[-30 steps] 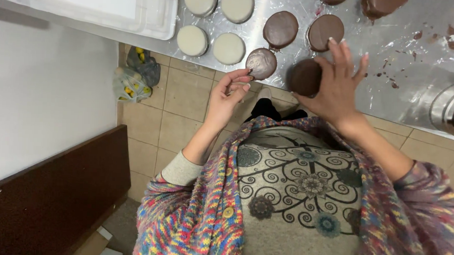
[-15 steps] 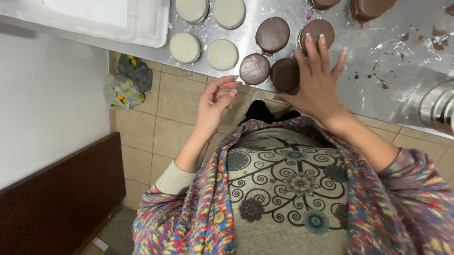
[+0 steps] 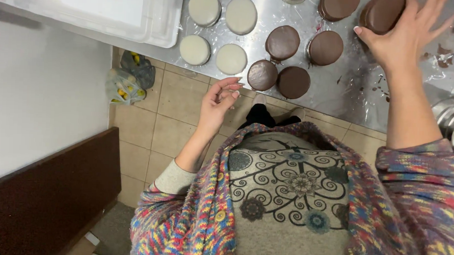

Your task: Dipping round pastries into white icing at a kitchen workbench.

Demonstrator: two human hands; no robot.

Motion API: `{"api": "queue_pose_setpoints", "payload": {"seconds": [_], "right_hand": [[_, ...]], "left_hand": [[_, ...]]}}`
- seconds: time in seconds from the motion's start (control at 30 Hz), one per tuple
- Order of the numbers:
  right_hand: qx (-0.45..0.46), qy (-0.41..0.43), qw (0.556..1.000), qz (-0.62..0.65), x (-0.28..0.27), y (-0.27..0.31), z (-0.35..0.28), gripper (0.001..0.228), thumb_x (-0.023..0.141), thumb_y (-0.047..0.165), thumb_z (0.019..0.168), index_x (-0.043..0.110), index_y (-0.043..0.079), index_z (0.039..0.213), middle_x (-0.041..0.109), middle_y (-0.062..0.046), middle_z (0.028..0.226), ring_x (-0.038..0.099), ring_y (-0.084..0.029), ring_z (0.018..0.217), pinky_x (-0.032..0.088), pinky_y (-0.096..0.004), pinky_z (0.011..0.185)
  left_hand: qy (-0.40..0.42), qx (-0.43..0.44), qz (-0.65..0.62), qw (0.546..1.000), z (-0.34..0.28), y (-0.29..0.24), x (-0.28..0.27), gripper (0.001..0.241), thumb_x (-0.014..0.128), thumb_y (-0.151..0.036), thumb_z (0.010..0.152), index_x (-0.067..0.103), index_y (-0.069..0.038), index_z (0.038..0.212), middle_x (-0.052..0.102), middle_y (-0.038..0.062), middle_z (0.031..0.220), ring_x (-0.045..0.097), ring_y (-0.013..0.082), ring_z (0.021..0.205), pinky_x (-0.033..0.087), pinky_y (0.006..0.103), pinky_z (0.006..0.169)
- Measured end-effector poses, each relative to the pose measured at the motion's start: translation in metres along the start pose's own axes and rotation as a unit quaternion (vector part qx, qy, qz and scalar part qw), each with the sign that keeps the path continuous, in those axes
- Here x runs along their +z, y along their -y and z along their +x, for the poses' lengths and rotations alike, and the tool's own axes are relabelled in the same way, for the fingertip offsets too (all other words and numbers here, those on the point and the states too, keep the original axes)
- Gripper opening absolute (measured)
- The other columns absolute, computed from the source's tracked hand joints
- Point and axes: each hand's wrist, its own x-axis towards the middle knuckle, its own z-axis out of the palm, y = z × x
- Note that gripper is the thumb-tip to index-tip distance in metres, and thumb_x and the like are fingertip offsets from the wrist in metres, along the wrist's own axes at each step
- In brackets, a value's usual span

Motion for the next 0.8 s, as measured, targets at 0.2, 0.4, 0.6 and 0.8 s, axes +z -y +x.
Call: {"api": "queue_pose_setpoints", "payload": {"seconds": [0.2,0.4,0.6,0.8], "right_hand": [[-0.036,-0.001,0.999,0.008,0.007,-0.016,0.009,0.096,0.085,0.047,0.078,0.043,0.012,0.157,0.027,-0.022,0.168,0.012,-0.046,0.163,-0.005,-0.073,0.123],[-0.054,0.007,0.996,0.066,0.0,-0.027,0.016,0.095,0.085,0.049,0.077,0.046,0.014,0.157,0.032,-0.02,0.166,0.018,-0.043,0.162,-0.007,-0.073,0.122],[-0.058,0.007,0.987,0.149,0.016,-0.069,0.03,0.076,0.089,0.036,0.079,0.054,0.008,0.14,0.042,-0.014,0.154,0.038,-0.034,0.152,0.024,-0.056,0.127],[-0.008,0.034,0.927,0.373,0.023,-0.101,0.032,0.063,0.087,0.021,0.086,0.057,0.005,0.139,0.049,-0.007,0.143,0.046,-0.023,0.135,0.039,-0.035,0.117]], "left_hand": [[-0.009,-0.004,-0.012,1.0,-0.001,-0.005,-0.001,0.04,0.068,-0.012,0.1,0.06,-0.004,0.138,0.07,0.002,0.123,0.062,0.0029,0.094,0.05,0.0208,0.076],[-0.006,-0.006,-0.01,1.0,0.002,-0.005,0.001,0.041,0.068,-0.012,0.1,0.06,-0.004,0.139,0.069,0.002,0.123,0.061,0.0029,0.093,0.05,0.0211,0.076],[-0.012,-0.016,0.009,1.0,0.002,-0.013,0.005,0.04,0.068,-0.014,0.099,0.061,-0.005,0.138,0.07,0.001,0.123,0.062,0.0033,0.095,0.051,0.0219,0.078],[-0.011,-0.025,0.012,1.0,0.003,-0.017,0.008,0.04,0.068,-0.014,0.099,0.061,-0.006,0.137,0.07,0.0,0.123,0.063,0.0035,0.096,0.051,0.0217,0.077]]}}
